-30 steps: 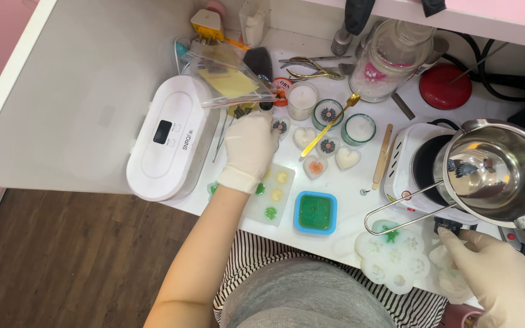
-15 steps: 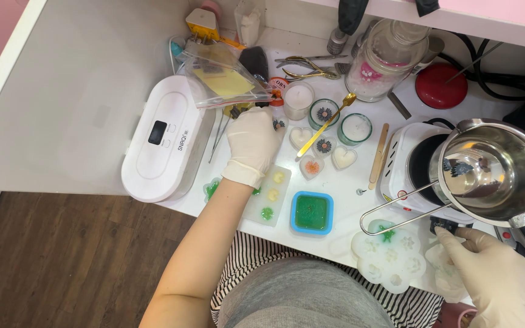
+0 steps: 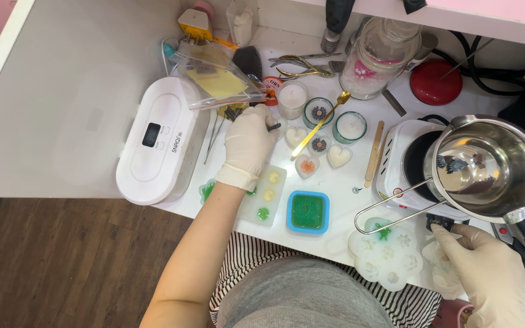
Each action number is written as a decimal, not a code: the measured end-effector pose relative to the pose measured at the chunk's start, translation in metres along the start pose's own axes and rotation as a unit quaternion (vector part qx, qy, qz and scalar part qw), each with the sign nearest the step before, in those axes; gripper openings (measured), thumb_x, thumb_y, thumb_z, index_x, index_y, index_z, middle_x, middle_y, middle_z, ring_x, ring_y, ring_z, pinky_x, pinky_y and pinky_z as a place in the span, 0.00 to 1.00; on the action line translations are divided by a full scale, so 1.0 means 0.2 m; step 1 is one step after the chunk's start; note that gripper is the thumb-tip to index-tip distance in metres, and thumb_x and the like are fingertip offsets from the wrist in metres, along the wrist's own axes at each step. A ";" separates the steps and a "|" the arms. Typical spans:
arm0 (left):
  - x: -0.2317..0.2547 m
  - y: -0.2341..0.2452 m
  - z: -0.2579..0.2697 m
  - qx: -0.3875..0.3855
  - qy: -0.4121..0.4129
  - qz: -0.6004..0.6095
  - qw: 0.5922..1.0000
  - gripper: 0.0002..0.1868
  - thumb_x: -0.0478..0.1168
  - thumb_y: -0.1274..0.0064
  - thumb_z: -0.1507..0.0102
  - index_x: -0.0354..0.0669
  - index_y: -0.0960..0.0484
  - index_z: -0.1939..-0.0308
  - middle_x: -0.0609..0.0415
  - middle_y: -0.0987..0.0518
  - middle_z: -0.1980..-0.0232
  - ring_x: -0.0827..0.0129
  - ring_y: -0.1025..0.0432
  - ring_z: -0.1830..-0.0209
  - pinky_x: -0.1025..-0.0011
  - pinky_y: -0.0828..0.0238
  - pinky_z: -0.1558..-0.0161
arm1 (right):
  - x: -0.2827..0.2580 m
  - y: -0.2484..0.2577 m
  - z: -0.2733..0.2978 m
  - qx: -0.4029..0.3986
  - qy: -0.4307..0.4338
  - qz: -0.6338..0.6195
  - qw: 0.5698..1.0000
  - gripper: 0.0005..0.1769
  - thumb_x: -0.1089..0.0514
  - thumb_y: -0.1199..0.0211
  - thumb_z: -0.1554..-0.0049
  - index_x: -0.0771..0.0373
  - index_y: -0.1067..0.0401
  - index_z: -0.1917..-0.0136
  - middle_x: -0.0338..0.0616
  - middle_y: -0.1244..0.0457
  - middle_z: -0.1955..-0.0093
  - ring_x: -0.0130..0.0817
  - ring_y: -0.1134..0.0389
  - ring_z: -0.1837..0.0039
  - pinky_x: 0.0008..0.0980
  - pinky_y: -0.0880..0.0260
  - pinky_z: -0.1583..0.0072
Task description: Pouring melted green wax into silicone molds and cleaning the melting pot and spoon.
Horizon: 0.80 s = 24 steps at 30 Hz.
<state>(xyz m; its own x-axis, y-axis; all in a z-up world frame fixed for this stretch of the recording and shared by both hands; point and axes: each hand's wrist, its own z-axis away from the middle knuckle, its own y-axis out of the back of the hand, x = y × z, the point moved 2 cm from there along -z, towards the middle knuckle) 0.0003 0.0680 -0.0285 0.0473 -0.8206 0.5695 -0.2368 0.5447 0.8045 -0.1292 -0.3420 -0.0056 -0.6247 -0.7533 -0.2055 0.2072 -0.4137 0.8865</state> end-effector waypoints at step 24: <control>0.54 -0.32 -0.15 -0.181 -0.002 0.063 0.981 0.13 0.44 0.34 0.46 0.46 0.13 0.60 0.44 0.16 0.60 0.50 0.21 0.57 0.55 0.26 0.54 | -0.03 0.03 0.03 -0.028 -0.023 -0.071 0.997 0.34 0.38 0.31 0.47 0.63 0.21 0.36 0.56 0.25 0.55 0.41 0.23 0.53 0.37 0.27 0.48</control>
